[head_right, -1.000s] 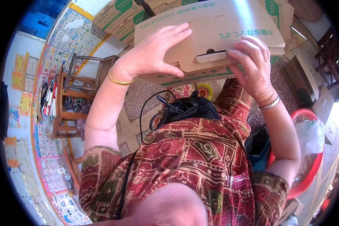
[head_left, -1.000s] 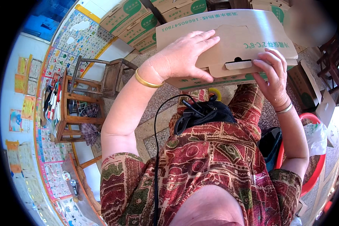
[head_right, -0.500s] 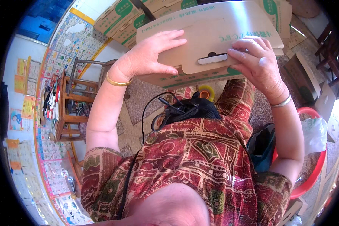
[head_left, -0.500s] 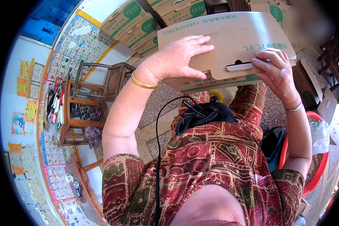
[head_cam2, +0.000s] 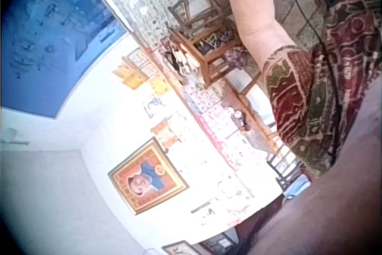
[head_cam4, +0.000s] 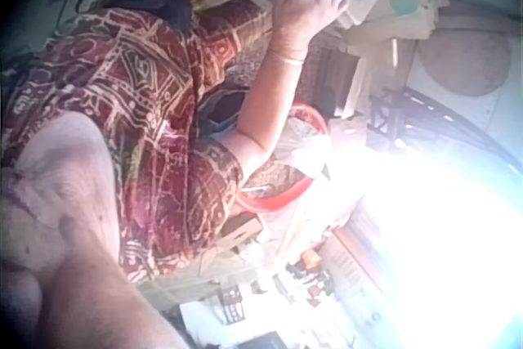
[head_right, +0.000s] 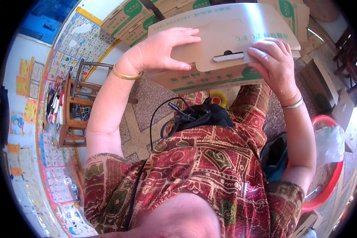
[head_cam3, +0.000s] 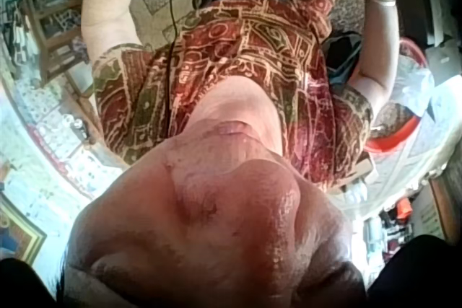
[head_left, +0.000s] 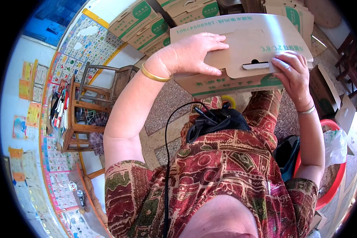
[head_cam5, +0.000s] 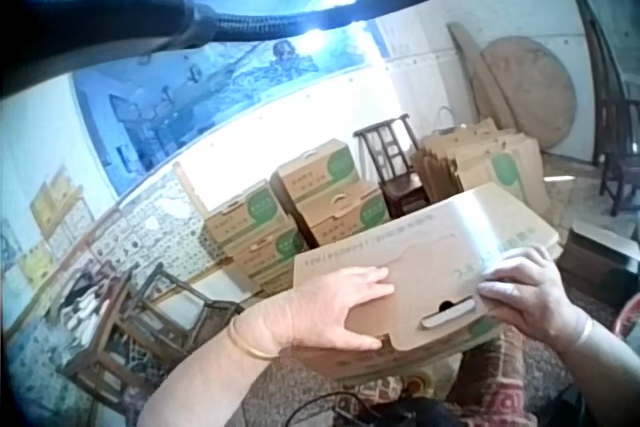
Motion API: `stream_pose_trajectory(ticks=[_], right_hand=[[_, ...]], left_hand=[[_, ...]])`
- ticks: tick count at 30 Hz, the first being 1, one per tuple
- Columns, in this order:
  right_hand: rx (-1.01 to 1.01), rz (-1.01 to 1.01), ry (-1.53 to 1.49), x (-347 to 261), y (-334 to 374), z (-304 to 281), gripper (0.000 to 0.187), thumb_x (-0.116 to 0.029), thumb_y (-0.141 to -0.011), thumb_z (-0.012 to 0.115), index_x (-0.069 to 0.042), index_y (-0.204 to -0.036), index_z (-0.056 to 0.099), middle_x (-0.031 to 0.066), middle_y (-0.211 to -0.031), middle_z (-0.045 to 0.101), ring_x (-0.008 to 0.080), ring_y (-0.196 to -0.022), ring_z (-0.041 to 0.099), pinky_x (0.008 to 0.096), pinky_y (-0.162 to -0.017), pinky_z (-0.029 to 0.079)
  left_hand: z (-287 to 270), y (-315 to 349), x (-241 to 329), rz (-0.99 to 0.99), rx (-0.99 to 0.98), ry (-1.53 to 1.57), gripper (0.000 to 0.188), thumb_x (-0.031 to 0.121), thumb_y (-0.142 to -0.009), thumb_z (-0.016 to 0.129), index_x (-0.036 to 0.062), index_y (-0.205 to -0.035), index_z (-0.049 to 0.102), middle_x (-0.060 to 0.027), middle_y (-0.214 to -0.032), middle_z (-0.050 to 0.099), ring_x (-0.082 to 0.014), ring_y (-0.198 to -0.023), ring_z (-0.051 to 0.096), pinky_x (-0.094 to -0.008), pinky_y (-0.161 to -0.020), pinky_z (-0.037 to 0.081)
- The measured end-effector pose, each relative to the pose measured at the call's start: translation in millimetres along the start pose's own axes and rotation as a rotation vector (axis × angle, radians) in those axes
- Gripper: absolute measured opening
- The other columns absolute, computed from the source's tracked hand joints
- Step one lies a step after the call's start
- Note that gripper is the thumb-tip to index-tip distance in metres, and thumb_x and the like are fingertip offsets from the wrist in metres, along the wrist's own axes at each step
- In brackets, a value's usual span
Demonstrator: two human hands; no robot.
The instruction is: The person sits on the floor and assembles flat-packed cardboard boxes. They fold the flaps, use scissors to cut tape, and secure the boxes with adhesive tape. The person handles multiple boxes, stacking the finished ones.
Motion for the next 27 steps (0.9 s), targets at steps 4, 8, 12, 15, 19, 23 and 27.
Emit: stream_pose_trajectory(ticks=[4,8,12,15,19,23,27], right_hand=[[0.018,0.021,-0.054,7.7,-3.8,7.1,0.022,-0.016,-0.071,0.071,-0.008,-0.091,0.065,0.0048,-0.093,0.062,0.0260,-0.089,0.057,0.0378,-0.080,0.044],[0.016,0.020,-0.077,10.4,1.4,7.8,0.025,-0.016,-0.070,0.071,-0.008,-0.093,0.065,0.0051,-0.096,0.062,0.0261,-0.090,0.057,0.0384,-0.081,0.044],[0.032,0.002,-0.033,6.6,6.6,10.5,0.031,-0.013,-0.069,0.071,-0.008,-0.099,0.063,0.0063,-0.103,0.061,0.0273,-0.097,0.057,0.0388,-0.085,0.044],[0.054,0.050,0.041,8.7,11.7,13.1,0.038,-0.011,-0.068,0.072,-0.008,-0.105,0.062,0.0071,-0.109,0.060,0.0288,-0.104,0.055,0.0391,-0.090,0.043],[0.185,0.200,0.111,19.4,24.6,10.8,0.044,-0.013,-0.068,0.075,-0.009,-0.110,0.061,0.0087,-0.114,0.058,0.0296,-0.110,0.052,0.0396,-0.094,0.041],[0.301,0.413,0.191,37.1,40.5,6.6,0.052,-0.025,-0.074,0.075,-0.010,-0.120,0.056,0.0119,-0.118,0.056,0.0300,-0.116,0.048,0.0403,-0.097,0.039],[0.383,0.874,-0.188,67.6,65.0,15.3,0.059,-0.037,-0.084,0.067,-0.004,-0.129,0.048,0.0132,-0.117,0.056,0.0251,-0.112,0.050,0.0357,-0.097,0.039]], left_hand=[[-2.3,-1.8,-2.8,0.018,-0.015,0.003,0.063,0.028,-0.071,0.074,0.0053,-0.126,0.053,-0.0164,-0.136,0.046,-0.0311,-0.126,0.043,-0.0369,-0.107,0.034],[-4.6,-5.7,0.3,0.025,-0.039,-0.051,0.060,0.025,-0.072,0.071,0.0039,-0.125,0.054,-0.0189,-0.135,0.046,-0.0315,-0.125,0.044,-0.0356,-0.106,0.035],[-3.6,-7.8,14.7,0.021,-0.036,-0.148,0.055,0.020,-0.071,0.068,0.0002,-0.121,0.054,-0.0212,-0.130,0.049,-0.0333,-0.119,0.049,-0.0354,-0.102,0.040],[1.4,-10.5,19.4,0.069,0.010,-0.237,0.049,0.011,-0.070,0.064,-0.0018,-0.117,0.055,-0.0203,-0.121,0.055,-0.0335,-0.107,0.055,-0.0353,-0.092,0.047],[7.8,-12.8,31.0,0.090,0.066,-0.363,0.044,0.001,-0.067,0.058,-0.0018,-0.111,0.055,-0.0183,-0.108,0.059,-0.0305,-0.093,0.060,-0.0337,-0.079,0.052],[9.7,-7.2,34.0,0.170,0.165,-0.377,0.043,0.001,-0.067,0.059,-0.0013,-0.110,0.056,-0.0188,-0.106,0.060,-0.0288,-0.093,0.061,-0.0329,-0.079,0.053],[11.3,-5.0,39.8,0.143,0.212,-0.363,0.042,0.002,-0.068,0.060,-0.0007,-0.109,0.057,-0.0187,-0.105,0.061,-0.0288,-0.094,0.062,-0.0336,-0.081,0.053]])
Point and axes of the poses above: each hand's wrist, its own y-axis away from the middle knuckle, its own z-axis out of the palm, x = y × z, the point moved 2 cm from there along -y, towards the middle knuckle
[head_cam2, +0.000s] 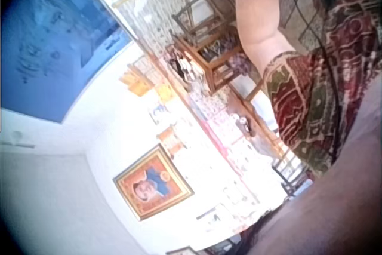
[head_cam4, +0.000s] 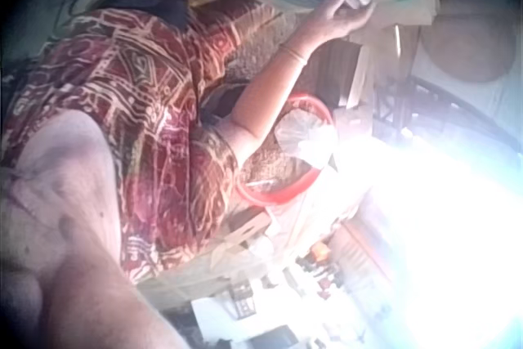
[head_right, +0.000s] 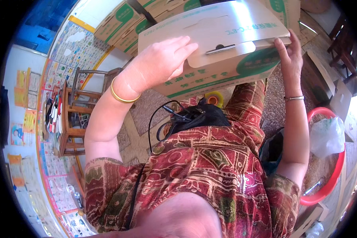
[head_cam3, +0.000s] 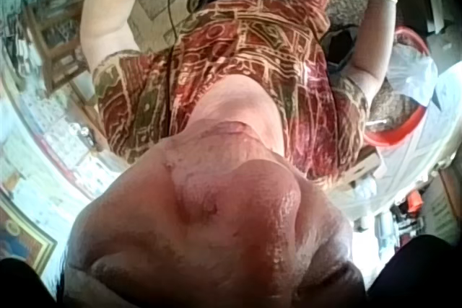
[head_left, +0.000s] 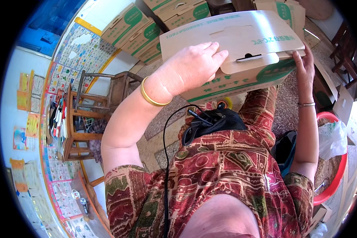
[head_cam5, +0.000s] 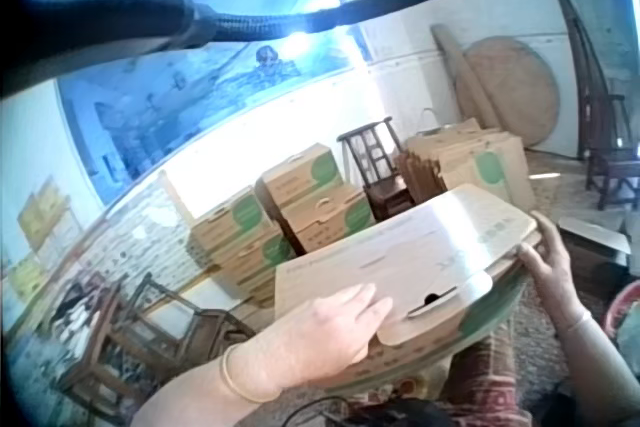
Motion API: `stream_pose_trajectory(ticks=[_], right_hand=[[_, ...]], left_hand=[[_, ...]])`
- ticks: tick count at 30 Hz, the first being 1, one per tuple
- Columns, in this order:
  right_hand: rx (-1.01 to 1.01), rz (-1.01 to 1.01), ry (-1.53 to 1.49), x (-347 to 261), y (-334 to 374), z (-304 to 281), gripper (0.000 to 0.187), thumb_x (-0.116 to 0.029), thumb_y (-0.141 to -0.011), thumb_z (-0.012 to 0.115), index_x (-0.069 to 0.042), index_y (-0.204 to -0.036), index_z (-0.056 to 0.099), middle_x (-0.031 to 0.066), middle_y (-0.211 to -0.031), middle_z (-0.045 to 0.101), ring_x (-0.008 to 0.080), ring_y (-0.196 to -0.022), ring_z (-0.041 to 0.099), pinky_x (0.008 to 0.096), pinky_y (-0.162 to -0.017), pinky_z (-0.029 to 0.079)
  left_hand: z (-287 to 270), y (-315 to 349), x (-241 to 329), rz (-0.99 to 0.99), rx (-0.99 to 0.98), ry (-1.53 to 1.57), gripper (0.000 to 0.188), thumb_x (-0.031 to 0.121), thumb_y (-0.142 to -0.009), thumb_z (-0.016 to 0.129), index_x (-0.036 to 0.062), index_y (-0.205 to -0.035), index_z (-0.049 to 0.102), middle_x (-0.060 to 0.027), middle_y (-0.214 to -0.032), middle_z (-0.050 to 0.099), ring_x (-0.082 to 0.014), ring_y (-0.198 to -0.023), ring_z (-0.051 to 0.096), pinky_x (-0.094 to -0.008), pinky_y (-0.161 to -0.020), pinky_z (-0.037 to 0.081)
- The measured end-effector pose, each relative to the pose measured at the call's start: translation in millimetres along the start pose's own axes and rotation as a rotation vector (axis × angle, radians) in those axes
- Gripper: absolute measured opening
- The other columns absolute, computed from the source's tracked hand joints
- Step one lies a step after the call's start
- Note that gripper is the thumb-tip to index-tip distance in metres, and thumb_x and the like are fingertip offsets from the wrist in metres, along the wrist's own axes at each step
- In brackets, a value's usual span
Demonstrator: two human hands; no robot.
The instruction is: The person sits on the floor and assembles flat-packed cardboard boxes. They fold the flaps, use scissors to cut tape, and secure the boxes with adhesive tape. The person handles multiple boxes, stacking the finished ones.
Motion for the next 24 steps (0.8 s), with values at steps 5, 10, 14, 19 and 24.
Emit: stream_pose_trajectory(ticks=[5,10,14,19,24], right_hand=[[-0.130,0.344,-0.431,4.3,9.0,6.8,0.064,-0.036,-0.085,0.066,0.004,-0.129,0.045,0.0126,-0.114,0.057,0.0184,-0.105,0.054,0.0299,-0.092,0.042],[-0.097,0.316,-0.393,3.6,22.7,7.8,0.063,-0.037,-0.085,0.066,0.002,-0.130,0.045,0.0131,-0.113,0.058,0.0193,-0.104,0.055,0.0307,-0.091,0.042],[-0.070,0.301,-0.416,4.0,27.3,11.8,0.062,-0.039,-0.086,0.063,0.001,-0.129,0.045,0.0139,-0.115,0.057,0.0189,-0.106,0.054,0.0308,-0.093,0.041],[0.033,0.248,-0.377,5.5,29.6,19.0,0.056,-0.036,-0.088,0.058,0.001,-0.128,0.045,0.0154,-0.117,0.056,0.0214,-0.108,0.053,0.0312,-0.094,0.040],[0.077,0.214,-0.412,6.0,32.6,27.2,0.052,-0.032,-0.088,0.054,0.000,-0.128,0.045,0.0157,-0.118,0.054,0.0222,-0.110,0.051,0.0324,-0.095,0.039]], left_hand=[[0.5,3.4,11.7,-0.080,0.003,-0.053,0.043,0.010,-0.070,0.062,0.0044,-0.113,0.058,-0.0191,-0.110,0.060,-0.0293,-0.096,0.062,-0.0337,-0.082,0.053],[-6.6,2.7,29.6,-0.146,0.049,0.009,0.054,0.027,-0.071,0.068,0.0102,-0.121,0.056,-0.0172,-0.115,0.060,-0.0284,-0.098,0.063,-0.0323,-0.081,0.053],[3.9,-2.2,35.1,-0.053,0.115,-0.077,0.056,0.030,-0.070,0.072,0.0097,-0.121,0.058,-0.0150,-0.111,0.063,-0.0262,-0.096,0.064,-0.0313,-0.078,0.054],[24.5,3.7,27.7,-0.007,0.204,-0.198,0.044,0.024,-0.072,0.070,0.0052,-0.111,0.063,-0.0136,-0.111,0.064,-0.0248,-0.097,0.064,-0.0297,-0.076,0.055],[17.5,5.0,29.2,-0.043,0.219,-0.105,0.036,0.023,-0.076,0.069,0.0045,-0.106,0.066,-0.0151,-0.105,0.066,-0.0255,-0.093,0.066,-0.0295,-0.075,0.056]])
Point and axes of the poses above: each hand's wrist, its own y-axis away from the middle knuckle, its own z-axis out of the palm, x = y × z, the point moved 2 cm from there along -y, towards the middle knuckle
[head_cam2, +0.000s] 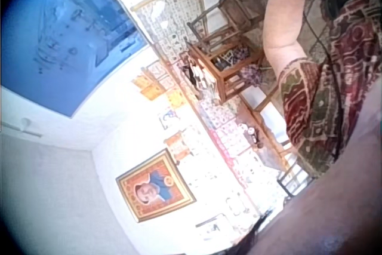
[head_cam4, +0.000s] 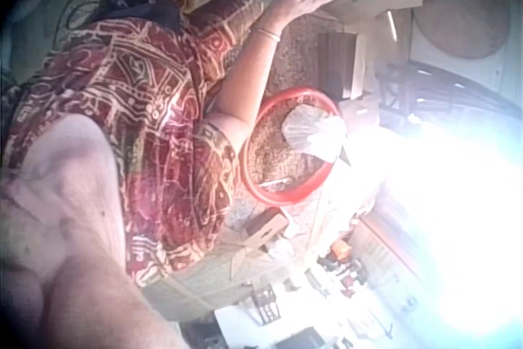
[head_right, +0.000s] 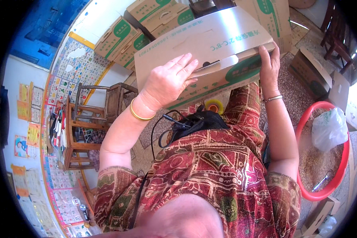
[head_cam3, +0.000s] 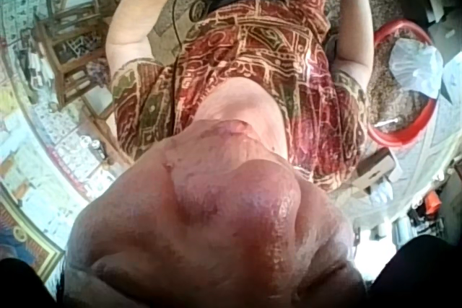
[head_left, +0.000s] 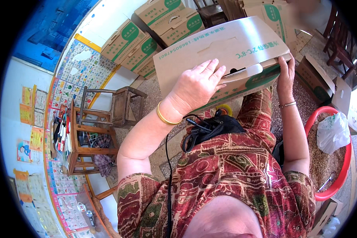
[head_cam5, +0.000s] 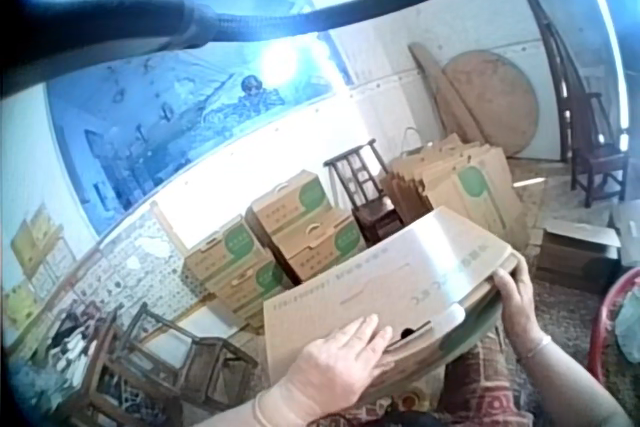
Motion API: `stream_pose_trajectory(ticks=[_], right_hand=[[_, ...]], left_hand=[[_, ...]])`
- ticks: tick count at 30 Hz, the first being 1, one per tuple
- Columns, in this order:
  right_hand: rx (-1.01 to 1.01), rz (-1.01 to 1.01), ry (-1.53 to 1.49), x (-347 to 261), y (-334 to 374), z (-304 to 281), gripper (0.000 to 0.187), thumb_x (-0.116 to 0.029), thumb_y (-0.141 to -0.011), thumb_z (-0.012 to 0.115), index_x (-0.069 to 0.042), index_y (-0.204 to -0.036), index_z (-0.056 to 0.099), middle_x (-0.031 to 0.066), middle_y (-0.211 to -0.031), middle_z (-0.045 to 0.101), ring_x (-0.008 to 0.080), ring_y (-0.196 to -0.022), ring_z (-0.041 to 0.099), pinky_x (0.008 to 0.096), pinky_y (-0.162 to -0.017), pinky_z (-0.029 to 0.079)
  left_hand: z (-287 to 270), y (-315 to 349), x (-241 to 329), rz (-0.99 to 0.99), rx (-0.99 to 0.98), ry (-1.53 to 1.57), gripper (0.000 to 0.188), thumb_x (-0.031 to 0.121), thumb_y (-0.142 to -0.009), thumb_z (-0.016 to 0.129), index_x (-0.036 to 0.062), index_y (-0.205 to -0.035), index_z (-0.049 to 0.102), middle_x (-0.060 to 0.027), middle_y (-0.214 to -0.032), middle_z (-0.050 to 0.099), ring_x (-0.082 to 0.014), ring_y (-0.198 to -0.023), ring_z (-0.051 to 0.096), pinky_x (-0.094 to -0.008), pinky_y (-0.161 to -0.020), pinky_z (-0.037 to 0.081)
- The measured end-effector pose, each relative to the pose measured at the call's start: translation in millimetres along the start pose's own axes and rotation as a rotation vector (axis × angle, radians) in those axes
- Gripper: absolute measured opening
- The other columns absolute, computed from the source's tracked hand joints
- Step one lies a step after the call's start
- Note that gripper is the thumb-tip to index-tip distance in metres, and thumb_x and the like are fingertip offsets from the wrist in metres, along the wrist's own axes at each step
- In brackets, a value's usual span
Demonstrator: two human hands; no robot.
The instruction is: The person sits on the floor and assembles flat-packed cardboard boxes. They fold the flaps, use scissors to cut tape, and secure the boxes with adhesive tape. The person handles multiple boxes, stacking the finished ones.
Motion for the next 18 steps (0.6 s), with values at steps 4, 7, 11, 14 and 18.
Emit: stream_pose_trajectory(ticks=[4,7,11,14,18], right_hand=[[0.003,-0.031,0.032,0.9,6.9,-2.3,0.049,-0.029,-0.088,0.053,0.000,-0.128,0.045,0.0146,-0.119,0.053,0.0212,-0.110,0.050,0.0320,-0.096,0.038],[-0.038,0.017,0.035,-4.3,7.4,-1.2,0.048,-0.027,-0.088,0.052,-0.001,-0.128,0.045,0.0135,-0.121,0.052,0.0206,-0.113,0.047,0.0318,-0.099,0.035],[-0.071,-0.033,0.133,-9.8,6.0,-0.9,0.055,-0.032,-0.087,0.056,-0.002,-0.131,0.043,0.0174,-0.121,0.053,0.0253,-0.111,0.051,0.0351,-0.097,0.038],[-0.082,-0.079,0.170,-19.1,0.9,-6.0,0.056,-0.029,-0.086,0.059,-0.003,-0.133,0.042,0.0174,-0.124,0.051,0.0257,-0.111,0.051,0.0352,-0.097,0.038],[-0.036,-0.707,0.715,-72.1,-0.1,-2.8,0.048,-0.013,-0.080,0.066,-0.005,-0.125,0.052,0.0156,-0.124,0.053,0.0283,-0.110,0.053,0.0355,-0.095,0.041]], left_hand=[[-33.0,-11.0,-15.2,-0.055,0.069,0.079,0.028,0.025,-0.081,0.067,0.0028,-0.098,0.068,-0.0130,-0.097,0.069,-0.0236,-0.085,0.068,-0.0305,-0.075,0.056],[-41.2,-19.4,-23.4,-0.081,0.053,0.162,0.026,0.025,-0.084,0.064,0.0042,-0.099,0.068,-0.0124,-0.096,0.069,-0.0252,-0.084,0.067,-0.0311,-0.074,0.055],[-51.9,-22.1,-41.4,-0.226,-0.010,0.312,0.032,0.032,-0.088,0.060,0.0033,-0.100,0.068,-0.0165,-0.092,0.068,-0.0307,-0.081,0.066,-0.0331,-0.070,0.052],[-64.4,-37.1,-59.7,-0.272,-0.120,0.366,0.039,0.037,-0.090,0.056,0.0012,-0.099,0.067,-0.0184,-0.086,0.067,-0.0299,-0.076,0.065,-0.0315,-0.067,0.051],[-67.4,-43.9,-71.7,-0.317,-0.154,0.465,0.040,0.037,-0.091,0.056,-0.0006,-0.100,0.066,-0.0170,-0.079,0.066,-0.0228,-0.069,0.065,-0.0297,-0.065,0.049]])
Point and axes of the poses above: each hand's wrist, its own y-axis away from the middle knuckle, its own z-axis out of the palm, x = y × z, the point moved 2 cm from there along -y, towards the middle knuckle
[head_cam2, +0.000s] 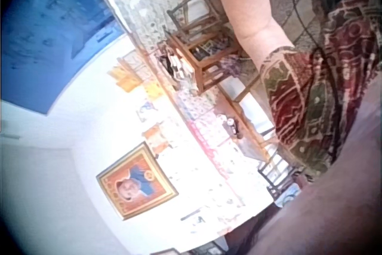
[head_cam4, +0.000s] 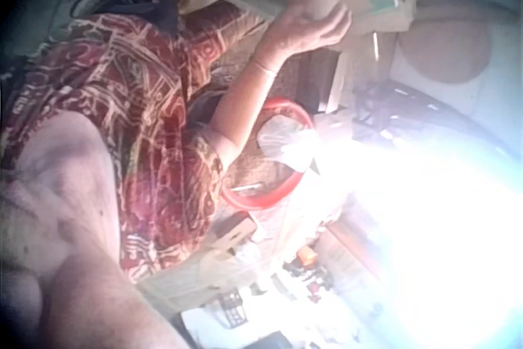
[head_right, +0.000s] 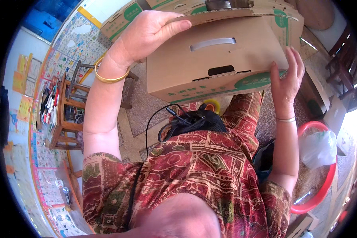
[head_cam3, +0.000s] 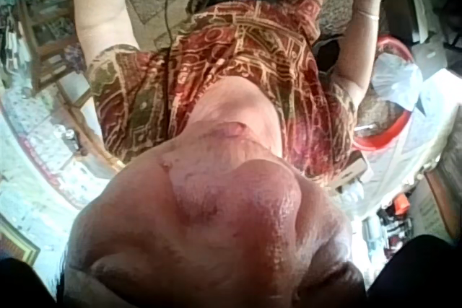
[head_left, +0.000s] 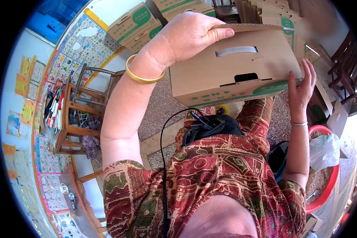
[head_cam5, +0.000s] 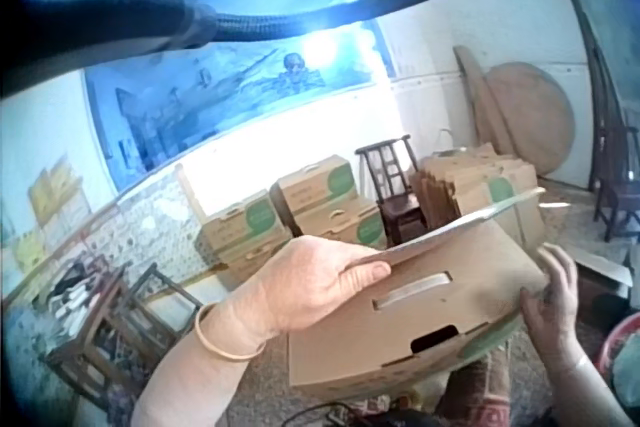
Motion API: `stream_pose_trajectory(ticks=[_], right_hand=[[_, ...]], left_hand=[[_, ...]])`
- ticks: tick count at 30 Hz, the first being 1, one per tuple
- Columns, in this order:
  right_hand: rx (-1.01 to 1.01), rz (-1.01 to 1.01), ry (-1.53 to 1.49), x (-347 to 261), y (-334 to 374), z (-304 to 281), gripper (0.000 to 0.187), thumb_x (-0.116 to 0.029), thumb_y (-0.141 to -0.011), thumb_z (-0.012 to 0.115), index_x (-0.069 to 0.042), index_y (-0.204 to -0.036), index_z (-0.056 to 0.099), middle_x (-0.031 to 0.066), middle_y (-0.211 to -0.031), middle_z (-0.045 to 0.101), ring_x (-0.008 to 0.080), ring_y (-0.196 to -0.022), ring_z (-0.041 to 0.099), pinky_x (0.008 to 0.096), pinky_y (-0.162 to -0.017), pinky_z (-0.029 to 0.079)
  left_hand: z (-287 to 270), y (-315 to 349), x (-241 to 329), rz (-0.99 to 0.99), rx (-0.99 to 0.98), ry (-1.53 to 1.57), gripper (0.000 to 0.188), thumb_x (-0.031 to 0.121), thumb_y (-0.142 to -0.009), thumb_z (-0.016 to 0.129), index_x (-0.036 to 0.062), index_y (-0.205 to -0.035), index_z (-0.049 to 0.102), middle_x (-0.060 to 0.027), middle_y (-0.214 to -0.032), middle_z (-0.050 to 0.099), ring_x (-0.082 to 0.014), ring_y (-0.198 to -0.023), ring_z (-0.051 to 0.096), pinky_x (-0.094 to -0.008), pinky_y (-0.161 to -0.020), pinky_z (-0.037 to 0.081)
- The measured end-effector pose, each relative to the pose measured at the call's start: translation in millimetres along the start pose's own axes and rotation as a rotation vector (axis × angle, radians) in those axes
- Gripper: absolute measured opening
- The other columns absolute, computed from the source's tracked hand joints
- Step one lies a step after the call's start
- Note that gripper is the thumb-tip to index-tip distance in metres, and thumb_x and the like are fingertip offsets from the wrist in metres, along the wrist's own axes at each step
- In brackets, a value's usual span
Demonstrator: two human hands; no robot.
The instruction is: The person sits on the floor and assembles flat-packed cardboard boxes. They fold the flaps, use scissors to cut tape, and secure the boxes with adhesive tape. The person handles multiple boxes, stacking the finished ones.
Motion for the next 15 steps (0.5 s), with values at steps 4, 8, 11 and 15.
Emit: stream_pose_trajectory(ticks=[4,8,11,15], right_hand=[[-0.396,-0.289,-0.240,-54.0,-40.4,8.1,0.036,-0.007,-0.076,0.065,-0.004,-0.112,0.060,0.0121,-0.116,0.057,0.0302,-0.112,0.050,0.0379,-0.094,0.042],[-0.541,-0.423,-0.192,-64.4,-62.6,63.1,0.026,-0.012,-0.077,0.063,-0.005,-0.102,0.064,0.0123,-0.106,0.061,0.0329,-0.098,0.057,0.0408,-0.086,0.047],[-0.768,-0.448,-0.260,-54.7,-64.2,81.9,0.024,-0.014,-0.078,0.061,-0.005,-0.101,0.062,0.0143,-0.105,0.061,0.0329,-0.098,0.057,0.0415,-0.086,0.047],[-0.638,-0.432,-0.239,-61.7,-59.9,79.2,0.019,-0.014,-0.081,0.060,-0.005,-0.098,0.060,0.0148,-0.097,0.063,0.0346,-0.091,0.060,0.0427,-0.079,0.049]], left_hand=[[3.2,-0.5,0.0,-0.033,-0.021,0.028,0.040,0.037,-0.091,0.057,-0.0005,-0.100,0.066,-0.0163,-0.078,0.066,-0.0209,-0.068,0.064,-0.0293,-0.064,0.049],[3.1,-2.3,7.5,-0.043,-0.027,-0.004,0.039,0.037,-0.090,0.058,-0.0002,-0.101,0.066,-0.0163,-0.078,0.066,-0.0220,-0.067,0.063,-0.0297,-0.065,0.048],[8.5,1.6,7.3,-0.029,0.012,0.007,0.038,0.036,-0.090,0.059,-0.0005,-0.099,0.066,-0.0173,-0.077,0.065,-0.0250,-0.067,0.062,-0.0309,-0.064,0.048],[11.7,6.0,6.3,-0.051,0.003,0.008,0.039,0.036,-0.089,0.060,-0.0009,-0.098,0.067,-0.0175,-0.078,0.065,-0.0263,-0.068,0.063,-0.0310,-0.063,0.048]])
Point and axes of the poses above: each hand's wrist, its own y-axis away from the middle knuckle, its own z-axis out of the palm, x = y × z, the point moved 2 cm from there along -y, towards the middle knuckle
